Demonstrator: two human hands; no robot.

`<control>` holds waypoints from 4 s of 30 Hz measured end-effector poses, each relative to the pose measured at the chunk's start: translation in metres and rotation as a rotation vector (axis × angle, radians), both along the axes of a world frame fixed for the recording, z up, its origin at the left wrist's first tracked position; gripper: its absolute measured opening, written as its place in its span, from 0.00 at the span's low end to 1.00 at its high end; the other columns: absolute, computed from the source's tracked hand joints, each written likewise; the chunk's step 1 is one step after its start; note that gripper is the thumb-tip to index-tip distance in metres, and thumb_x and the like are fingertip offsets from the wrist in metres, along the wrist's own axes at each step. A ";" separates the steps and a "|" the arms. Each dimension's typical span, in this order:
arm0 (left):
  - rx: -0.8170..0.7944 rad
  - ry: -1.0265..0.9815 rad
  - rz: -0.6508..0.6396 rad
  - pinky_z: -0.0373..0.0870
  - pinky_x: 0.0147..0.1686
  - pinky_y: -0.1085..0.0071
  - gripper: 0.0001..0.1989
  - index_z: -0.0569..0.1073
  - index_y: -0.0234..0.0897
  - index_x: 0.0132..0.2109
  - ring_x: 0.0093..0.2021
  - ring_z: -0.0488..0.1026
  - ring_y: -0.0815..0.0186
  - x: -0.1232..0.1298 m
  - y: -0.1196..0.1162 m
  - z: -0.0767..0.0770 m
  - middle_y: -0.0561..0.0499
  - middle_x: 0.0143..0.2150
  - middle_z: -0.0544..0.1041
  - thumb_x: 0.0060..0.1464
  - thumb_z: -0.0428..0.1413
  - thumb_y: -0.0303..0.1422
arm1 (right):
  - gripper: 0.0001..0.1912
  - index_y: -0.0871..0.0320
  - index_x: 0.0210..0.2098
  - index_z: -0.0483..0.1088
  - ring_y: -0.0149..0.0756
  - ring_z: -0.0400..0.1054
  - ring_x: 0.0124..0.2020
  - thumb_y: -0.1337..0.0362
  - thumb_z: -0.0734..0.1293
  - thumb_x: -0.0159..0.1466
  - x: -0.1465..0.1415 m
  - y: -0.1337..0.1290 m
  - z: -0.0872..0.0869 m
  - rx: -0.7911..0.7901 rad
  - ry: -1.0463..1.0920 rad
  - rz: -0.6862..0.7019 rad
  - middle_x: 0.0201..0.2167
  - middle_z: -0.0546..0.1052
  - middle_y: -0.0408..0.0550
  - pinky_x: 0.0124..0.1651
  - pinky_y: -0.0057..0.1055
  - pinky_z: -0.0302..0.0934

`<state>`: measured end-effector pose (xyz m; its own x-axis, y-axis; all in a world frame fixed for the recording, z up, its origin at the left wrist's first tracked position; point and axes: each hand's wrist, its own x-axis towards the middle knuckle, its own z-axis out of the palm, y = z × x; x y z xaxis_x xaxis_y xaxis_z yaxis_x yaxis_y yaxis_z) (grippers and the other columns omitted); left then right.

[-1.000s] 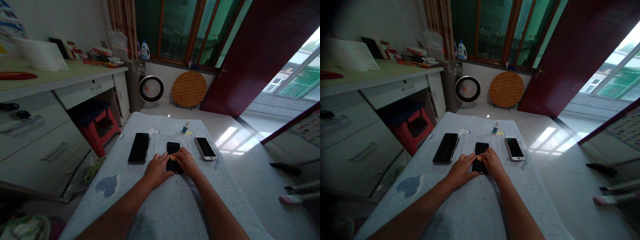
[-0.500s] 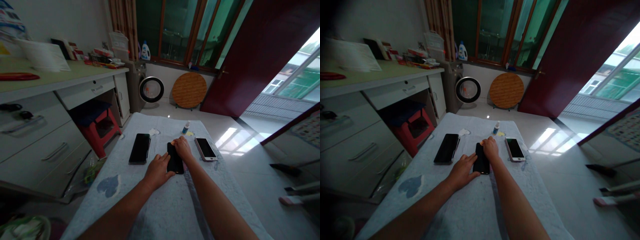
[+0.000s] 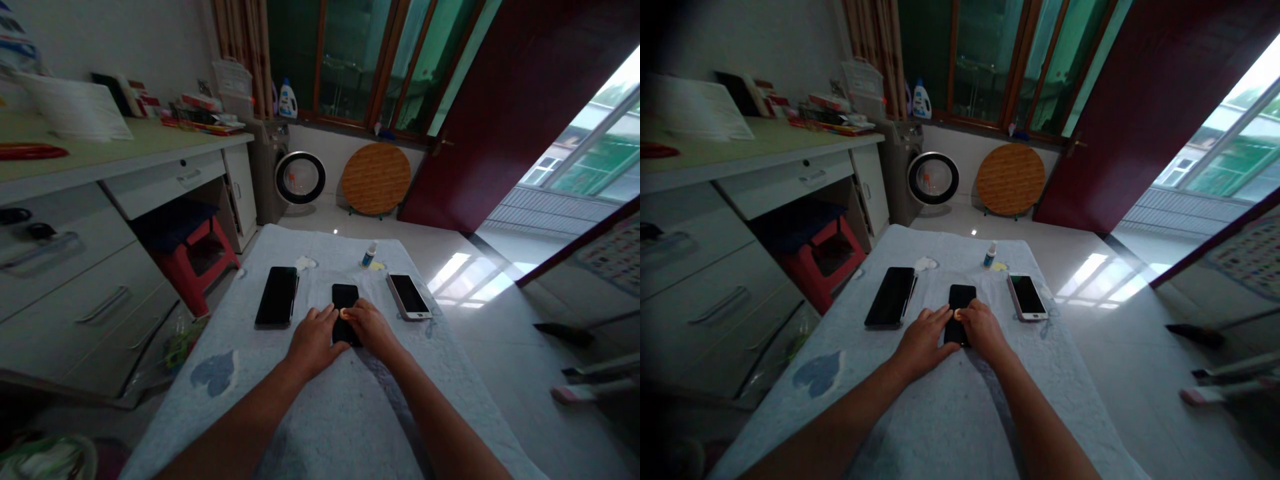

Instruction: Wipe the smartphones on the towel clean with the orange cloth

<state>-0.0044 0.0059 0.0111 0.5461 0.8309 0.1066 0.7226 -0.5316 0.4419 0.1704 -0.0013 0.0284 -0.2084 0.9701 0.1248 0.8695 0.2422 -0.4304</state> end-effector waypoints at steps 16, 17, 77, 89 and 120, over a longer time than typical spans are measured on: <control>0.011 0.076 -0.004 0.63 0.57 0.58 0.34 0.63 0.34 0.63 0.56 0.63 0.51 0.003 -0.001 0.007 0.45 0.66 0.62 0.53 0.58 0.45 | 0.14 0.59 0.43 0.75 0.34 0.65 0.42 0.66 0.58 0.69 -0.001 0.061 -0.007 0.020 -0.171 -0.175 0.42 0.70 0.51 0.47 0.26 0.56; 0.009 0.076 -0.002 0.63 0.57 0.58 0.34 0.63 0.35 0.63 0.56 0.63 0.51 0.002 -0.001 0.007 0.45 0.66 0.62 0.53 0.58 0.45 | 0.14 0.58 0.43 0.75 0.34 0.65 0.43 0.66 0.57 0.69 -0.005 0.069 -0.006 0.016 -0.185 -0.172 0.42 0.70 0.51 0.46 0.26 0.56; 0.036 0.075 0.016 0.60 0.58 0.57 0.32 0.61 0.36 0.63 0.59 0.61 0.50 0.006 -0.005 0.001 0.43 0.67 0.61 0.55 0.55 0.45 | 0.12 0.59 0.35 0.72 0.34 0.69 0.35 0.66 0.57 0.67 0.015 -0.056 -0.009 -0.119 -0.118 -0.283 0.33 0.76 0.50 0.38 0.26 0.54; 0.025 0.086 -0.009 0.59 0.58 0.58 0.33 0.61 0.36 0.63 0.59 0.62 0.50 0.004 -0.002 0.002 0.43 0.67 0.61 0.54 0.56 0.45 | 0.14 0.63 0.42 0.73 0.38 0.69 0.43 0.67 0.57 0.68 0.016 0.024 -0.009 -0.104 -0.207 -0.366 0.39 0.77 0.55 0.45 0.28 0.54; 0.028 0.044 0.046 0.65 0.56 0.56 0.32 0.64 0.35 0.61 0.57 0.63 0.50 0.005 -0.005 0.005 0.44 0.65 0.64 0.53 0.58 0.44 | 0.17 0.53 0.51 0.72 0.46 0.68 0.49 0.64 0.57 0.67 -0.004 0.109 0.012 -0.180 -0.482 -0.099 0.48 0.72 0.58 0.47 0.37 0.59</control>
<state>0.0010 0.0008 0.0162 0.5121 0.8522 0.1072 0.7649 -0.5092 0.3944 0.1668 0.1075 0.0405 -0.1076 0.9853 -0.1330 0.9941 0.1082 -0.0028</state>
